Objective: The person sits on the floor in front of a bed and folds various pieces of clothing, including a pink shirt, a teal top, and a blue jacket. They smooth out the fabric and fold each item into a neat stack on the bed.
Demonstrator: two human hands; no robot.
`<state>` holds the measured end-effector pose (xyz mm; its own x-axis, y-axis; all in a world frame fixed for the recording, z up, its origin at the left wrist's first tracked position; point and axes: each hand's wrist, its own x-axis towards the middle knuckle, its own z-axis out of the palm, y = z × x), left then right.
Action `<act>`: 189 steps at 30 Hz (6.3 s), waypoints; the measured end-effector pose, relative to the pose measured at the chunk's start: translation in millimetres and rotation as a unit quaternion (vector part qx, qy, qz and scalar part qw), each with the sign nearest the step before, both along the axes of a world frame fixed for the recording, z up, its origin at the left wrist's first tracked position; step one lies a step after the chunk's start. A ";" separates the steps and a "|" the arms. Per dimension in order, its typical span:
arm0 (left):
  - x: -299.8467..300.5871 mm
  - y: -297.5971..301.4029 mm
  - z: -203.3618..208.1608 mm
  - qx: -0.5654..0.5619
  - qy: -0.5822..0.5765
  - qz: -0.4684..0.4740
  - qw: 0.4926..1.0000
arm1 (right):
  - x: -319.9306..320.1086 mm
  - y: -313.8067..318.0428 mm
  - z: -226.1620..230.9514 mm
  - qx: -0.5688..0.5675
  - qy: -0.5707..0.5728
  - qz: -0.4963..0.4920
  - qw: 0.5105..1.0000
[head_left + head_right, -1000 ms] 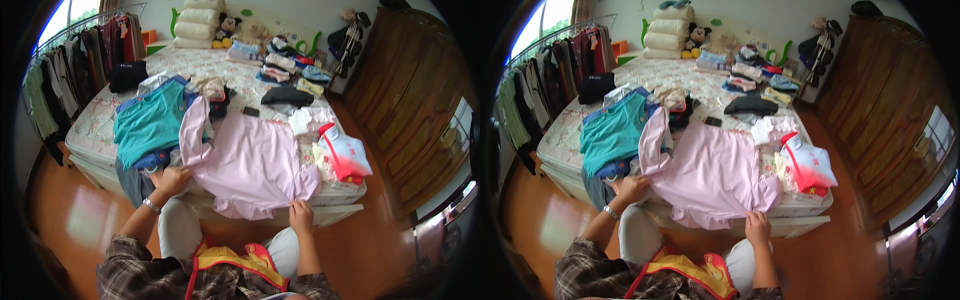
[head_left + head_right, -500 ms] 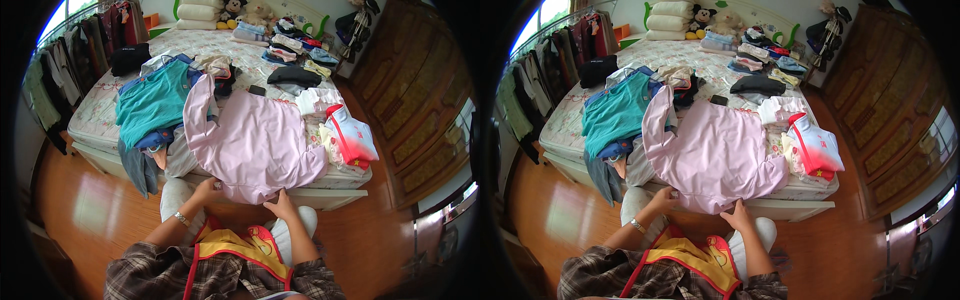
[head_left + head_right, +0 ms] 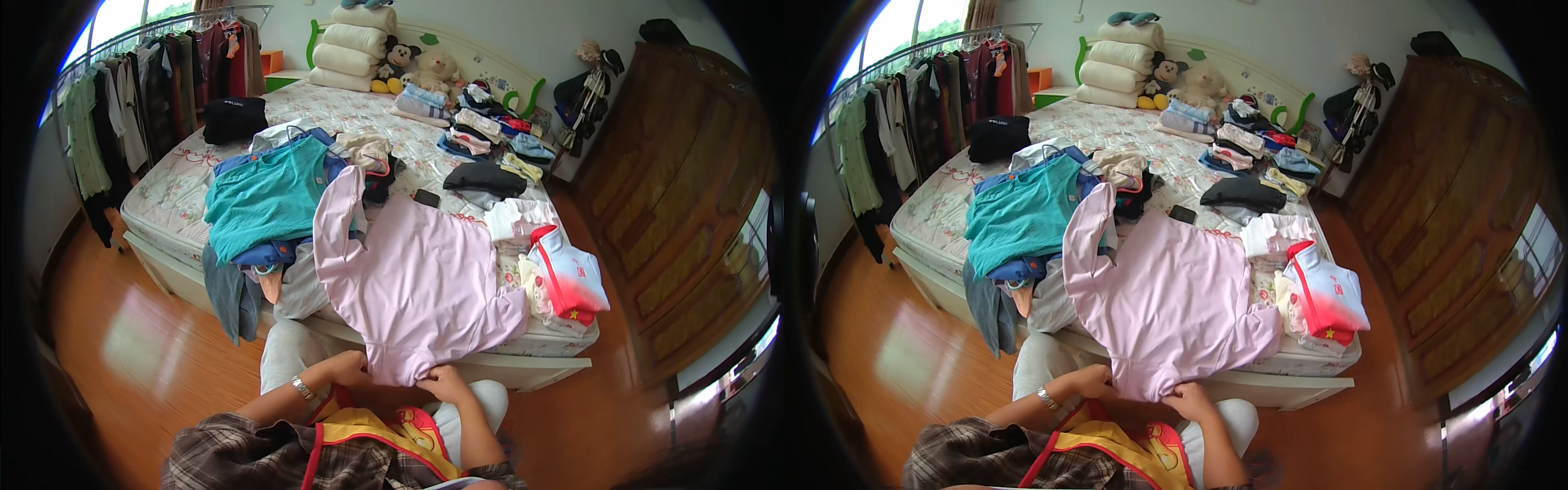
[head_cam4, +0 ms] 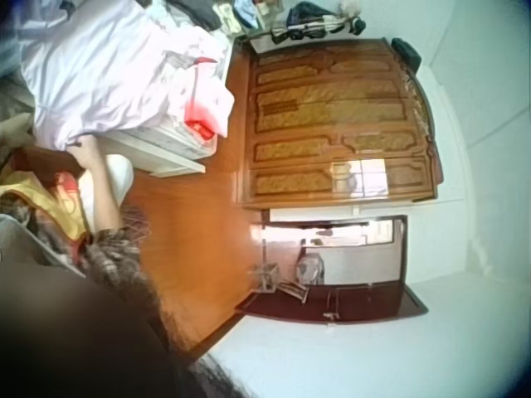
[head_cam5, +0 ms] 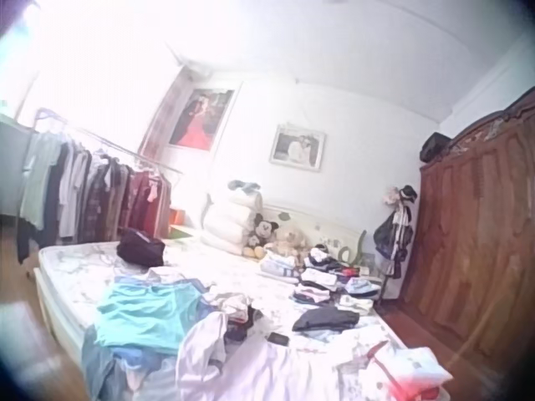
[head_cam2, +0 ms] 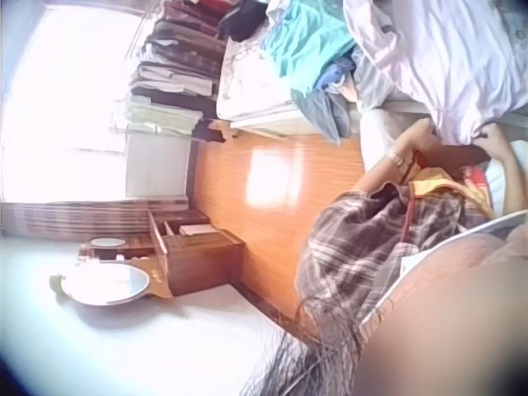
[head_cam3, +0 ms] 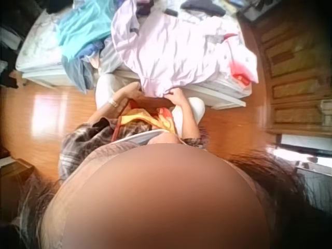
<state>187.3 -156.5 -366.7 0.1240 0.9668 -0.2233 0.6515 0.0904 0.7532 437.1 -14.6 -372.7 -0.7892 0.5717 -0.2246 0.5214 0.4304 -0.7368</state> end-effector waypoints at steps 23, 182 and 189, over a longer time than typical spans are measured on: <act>32.4 -11.5 54.7 -0.071 -0.816 0.031 0.573 | -44.5 -3.0 -90.0 -0.047 0.114 -0.116 0.985; -156.2 60.4 48.9 0.206 -0.507 0.368 0.752 | -69.1 65.3 112.9 0.327 0.161 0.100 0.926; -149.3 58.2 56.1 0.239 -0.508 0.402 0.723 | -48.3 67.7 76.2 0.351 0.148 0.044 0.923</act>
<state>38.0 -98.4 -310.7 -0.6553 0.7548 -0.0287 -0.3794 -0.2960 0.8766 388.8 53.1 -296.5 -0.8062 0.4254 0.4112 0.2822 0.8873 -0.3648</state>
